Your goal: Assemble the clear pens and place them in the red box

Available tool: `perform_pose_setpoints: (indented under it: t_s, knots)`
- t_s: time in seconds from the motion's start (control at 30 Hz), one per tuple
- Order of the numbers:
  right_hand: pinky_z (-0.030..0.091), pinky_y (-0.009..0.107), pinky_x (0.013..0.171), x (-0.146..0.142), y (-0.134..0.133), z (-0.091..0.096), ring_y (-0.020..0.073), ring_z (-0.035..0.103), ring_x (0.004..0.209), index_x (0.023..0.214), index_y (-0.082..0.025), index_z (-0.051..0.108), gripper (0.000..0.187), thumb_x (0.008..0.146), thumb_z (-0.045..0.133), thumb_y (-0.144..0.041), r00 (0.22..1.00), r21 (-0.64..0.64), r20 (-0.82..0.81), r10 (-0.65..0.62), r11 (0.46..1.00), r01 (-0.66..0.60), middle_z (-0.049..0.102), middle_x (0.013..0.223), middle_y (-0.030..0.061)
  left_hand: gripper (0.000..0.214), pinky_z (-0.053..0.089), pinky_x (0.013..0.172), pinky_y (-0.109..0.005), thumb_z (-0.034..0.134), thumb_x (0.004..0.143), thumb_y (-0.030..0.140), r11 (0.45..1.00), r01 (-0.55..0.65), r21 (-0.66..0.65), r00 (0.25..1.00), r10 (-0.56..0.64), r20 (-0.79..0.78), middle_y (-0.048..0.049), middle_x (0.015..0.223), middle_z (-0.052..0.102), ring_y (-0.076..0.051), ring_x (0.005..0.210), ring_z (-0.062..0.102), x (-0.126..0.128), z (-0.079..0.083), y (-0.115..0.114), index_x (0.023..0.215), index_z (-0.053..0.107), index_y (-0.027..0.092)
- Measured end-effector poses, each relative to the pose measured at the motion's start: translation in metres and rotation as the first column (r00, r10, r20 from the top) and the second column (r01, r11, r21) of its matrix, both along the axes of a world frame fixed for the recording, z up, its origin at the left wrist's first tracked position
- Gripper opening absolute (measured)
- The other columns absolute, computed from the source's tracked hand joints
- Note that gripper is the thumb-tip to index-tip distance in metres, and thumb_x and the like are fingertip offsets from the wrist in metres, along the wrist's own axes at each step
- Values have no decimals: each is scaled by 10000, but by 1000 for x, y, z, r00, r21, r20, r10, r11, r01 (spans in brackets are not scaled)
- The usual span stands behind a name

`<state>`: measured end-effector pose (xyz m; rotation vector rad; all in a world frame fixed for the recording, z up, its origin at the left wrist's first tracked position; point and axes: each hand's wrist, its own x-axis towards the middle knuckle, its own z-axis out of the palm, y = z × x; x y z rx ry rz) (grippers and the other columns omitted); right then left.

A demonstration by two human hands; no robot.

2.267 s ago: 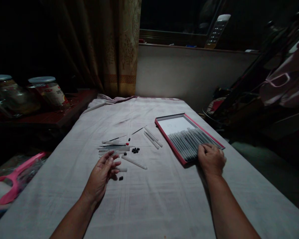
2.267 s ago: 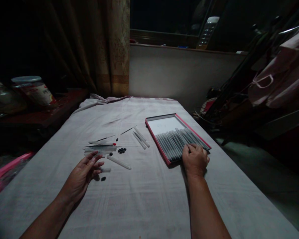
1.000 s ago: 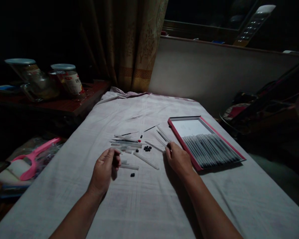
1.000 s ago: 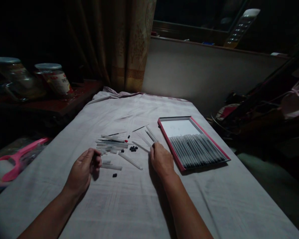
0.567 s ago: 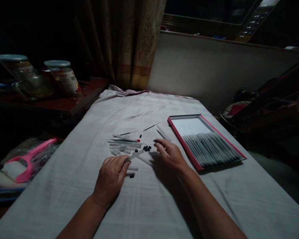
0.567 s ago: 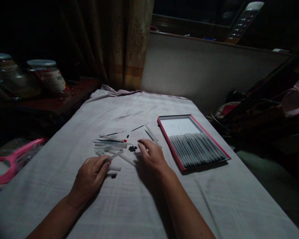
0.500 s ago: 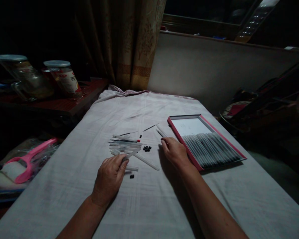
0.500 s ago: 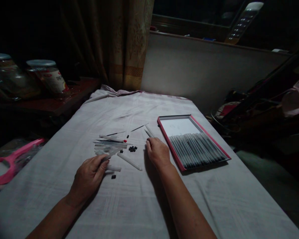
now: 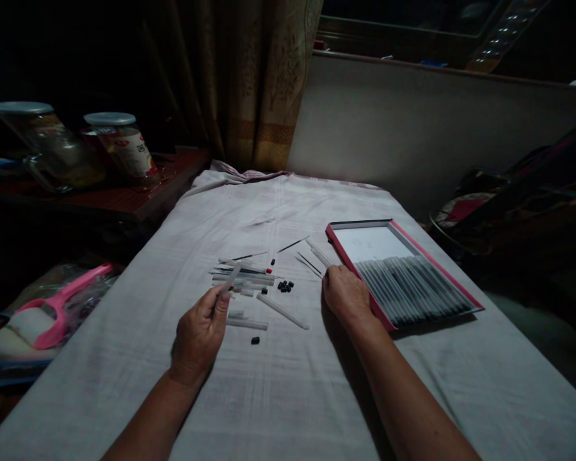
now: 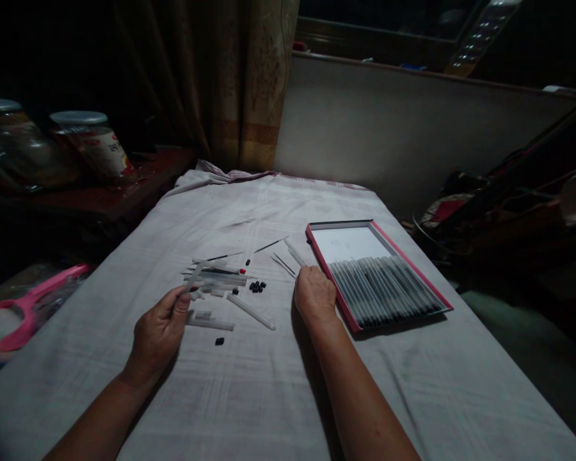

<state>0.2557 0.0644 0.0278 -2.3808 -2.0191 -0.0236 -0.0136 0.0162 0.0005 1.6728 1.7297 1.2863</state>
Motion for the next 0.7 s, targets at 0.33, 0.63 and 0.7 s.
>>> perform_pose_setpoints:
  t_s: [0.33,0.63,0.7]
  knots:
    - [388,241,488,-8,-44,4,117,487,512,811,-175,671,234,742,669,-399,160,262,-959,233,945,196,583,612,-3,257,448,862,-360,483,971,257,944,231,236,896,-112,-430,-36,1016,724,-205,941,646,-1,-11,5,1162,654,260]
    - [320,224,447,-14,-44,7,96,427,489,757,-171,683,235,677,727,-387,68,211,-977,201,957,197,526,547,-29,254,433,851,-345,480,973,236,934,252,253,885,-117,-450,-30,998,717,-198,934,638,0,-10,4,1166,644,260]
    - [325,227,451,-14,-45,8,96,426,488,755,-171,683,241,676,727,-393,76,207,-978,196,960,186,528,551,-28,254,433,847,-346,476,975,242,934,253,254,883,-115,-454,-28,991,718,-199,930,638,0,-9,4,1166,643,261]
